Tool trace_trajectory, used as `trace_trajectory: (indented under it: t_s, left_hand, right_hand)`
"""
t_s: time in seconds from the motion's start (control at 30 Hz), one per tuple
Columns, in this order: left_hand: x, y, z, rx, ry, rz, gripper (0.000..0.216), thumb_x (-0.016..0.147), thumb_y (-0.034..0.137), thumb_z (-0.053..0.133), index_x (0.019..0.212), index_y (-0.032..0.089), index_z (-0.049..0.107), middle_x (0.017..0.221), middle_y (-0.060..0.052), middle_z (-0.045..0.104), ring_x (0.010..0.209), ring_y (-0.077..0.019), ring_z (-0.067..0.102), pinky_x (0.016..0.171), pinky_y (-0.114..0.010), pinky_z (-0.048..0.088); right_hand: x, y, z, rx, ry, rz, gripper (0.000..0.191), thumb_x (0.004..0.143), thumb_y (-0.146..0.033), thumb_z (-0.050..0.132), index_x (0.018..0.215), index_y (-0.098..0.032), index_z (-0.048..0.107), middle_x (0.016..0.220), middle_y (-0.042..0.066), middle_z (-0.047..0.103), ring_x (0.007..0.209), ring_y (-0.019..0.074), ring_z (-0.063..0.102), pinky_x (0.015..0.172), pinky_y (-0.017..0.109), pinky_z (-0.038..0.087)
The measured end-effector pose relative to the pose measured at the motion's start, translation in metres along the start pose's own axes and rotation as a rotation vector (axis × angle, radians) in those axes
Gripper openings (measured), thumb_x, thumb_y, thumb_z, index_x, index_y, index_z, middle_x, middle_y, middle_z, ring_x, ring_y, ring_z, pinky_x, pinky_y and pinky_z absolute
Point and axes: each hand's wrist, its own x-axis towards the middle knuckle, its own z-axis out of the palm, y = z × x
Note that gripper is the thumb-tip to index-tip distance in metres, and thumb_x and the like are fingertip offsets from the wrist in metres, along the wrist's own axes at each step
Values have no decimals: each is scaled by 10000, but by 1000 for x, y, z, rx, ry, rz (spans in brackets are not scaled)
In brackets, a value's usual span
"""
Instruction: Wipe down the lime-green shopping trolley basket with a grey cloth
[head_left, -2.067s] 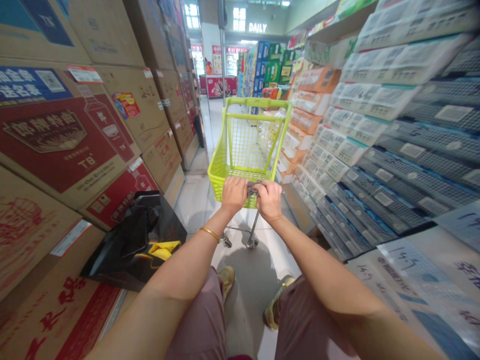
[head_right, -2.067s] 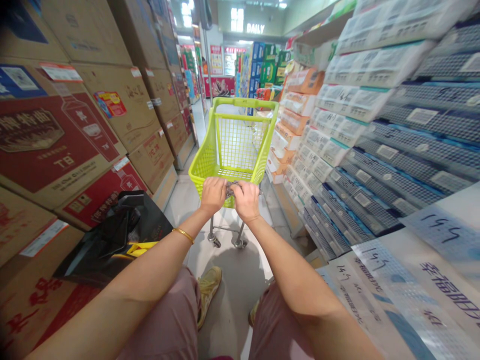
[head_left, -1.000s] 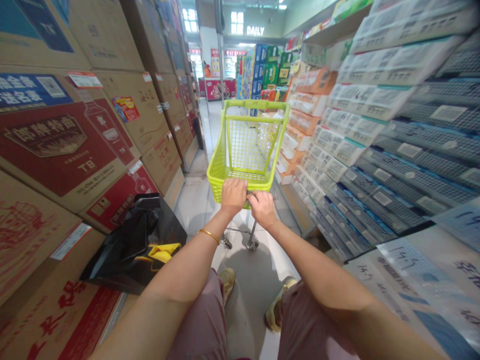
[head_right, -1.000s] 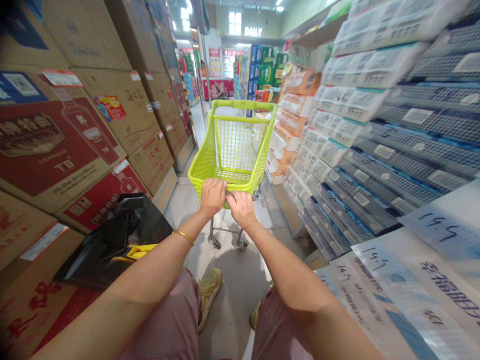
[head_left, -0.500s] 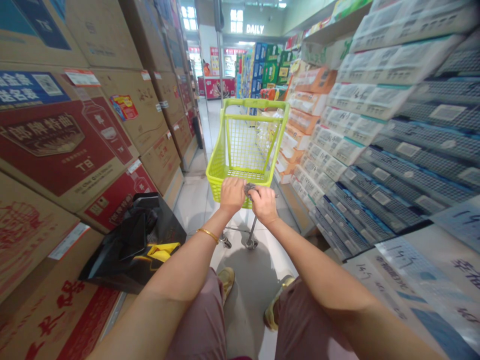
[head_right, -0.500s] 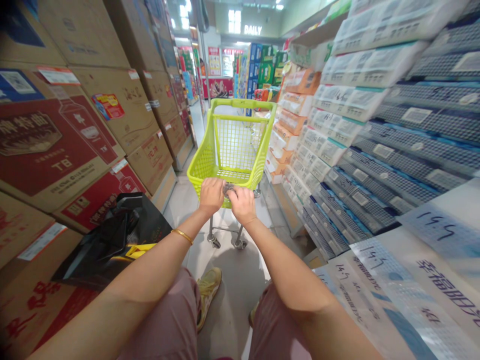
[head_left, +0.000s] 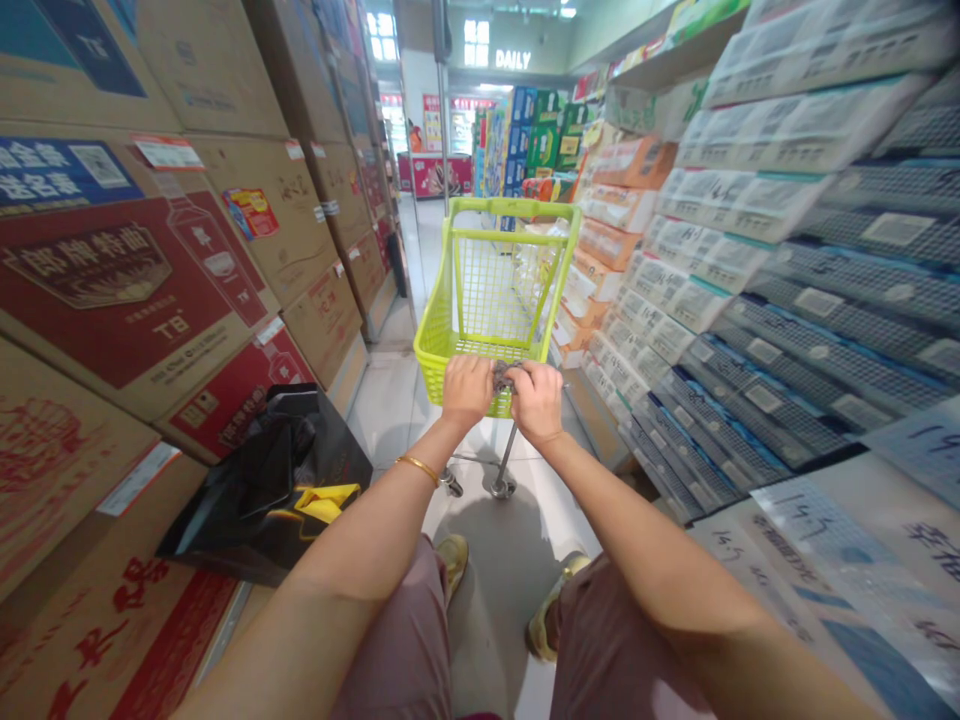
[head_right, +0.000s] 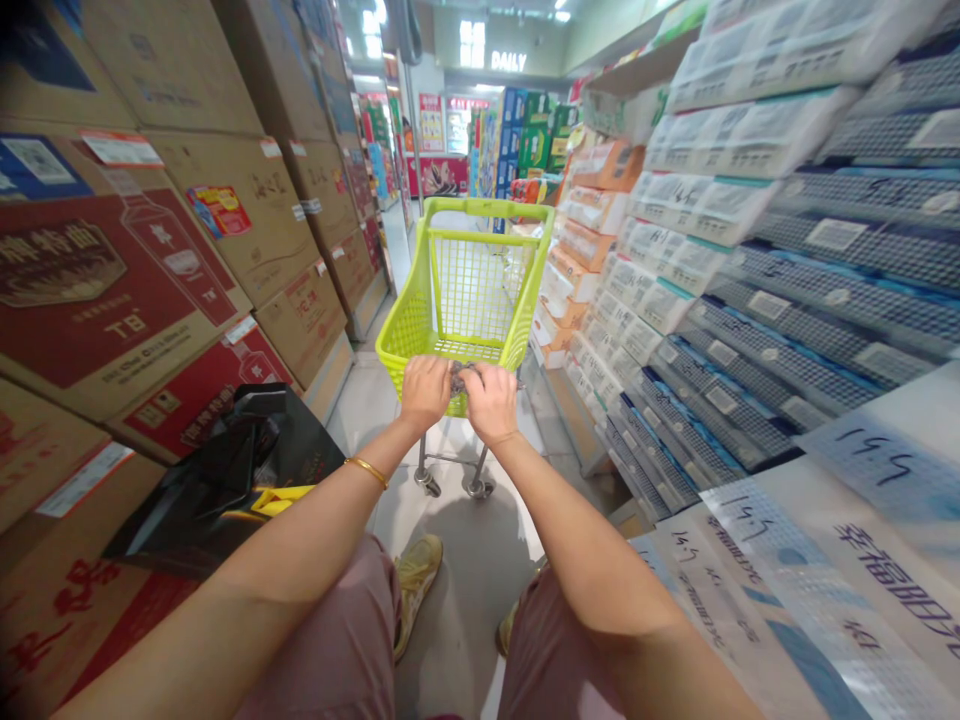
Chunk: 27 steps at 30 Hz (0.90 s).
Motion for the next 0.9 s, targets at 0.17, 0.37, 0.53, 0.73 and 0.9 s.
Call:
trace_trajectory:
  t_s: [0.17, 0.37, 0.53, 0.73, 0.9]
  left_hand:
    - [-1, -3, 0, -21, -28, 4, 168, 836, 181, 387, 763, 194, 537, 774, -77, 574, 792, -238, 494, 733, -360, 337]
    - [-1, -5, -1, -66, -51, -8, 201, 858, 190, 353, 797, 199, 544, 787, -80, 577, 807, -238, 490, 744, -368, 337]
    - [0, -3, 3, -50, -18, -21, 340, 924, 267, 252, 751, 193, 535, 763, -81, 569, 803, -224, 492, 764, -363, 321]
    - [-1, -2, 3, -30, -8, -7, 358, 931, 280, 243, 750, 189, 537, 754, -74, 569, 785, -217, 490, 749, -354, 317]
    - [-1, -2, 0, -31, -16, -10, 327, 922, 268, 267, 743, 193, 531, 753, -72, 570, 778, -221, 491, 742, -355, 321]
  right_hand:
    - [7, -2, 0, 12, 14, 17, 242, 837, -140, 426, 939, -220, 631, 970, 66, 541, 867, 184, 404, 774, 304, 292]
    - [-16, -4, 18, -13, -165, -64, 226, 875, -203, 416, 967, -230, 621, 967, 68, 568, 839, 189, 398, 724, 311, 266]
    - [-31, -2, 22, -60, -247, -169, 206, 878, -206, 418, 917, -216, 619, 947, 61, 585, 801, 186, 391, 697, 313, 254]
    - [-14, -3, 11, 5, -159, -88, 224, 864, -183, 425, 962, -219, 624, 949, 64, 575, 835, 186, 405, 732, 309, 270]
    - [3, -3, 2, 23, -75, -17, 258, 838, -141, 416, 952, -222, 633, 967, 73, 553, 867, 188, 410, 762, 309, 286]
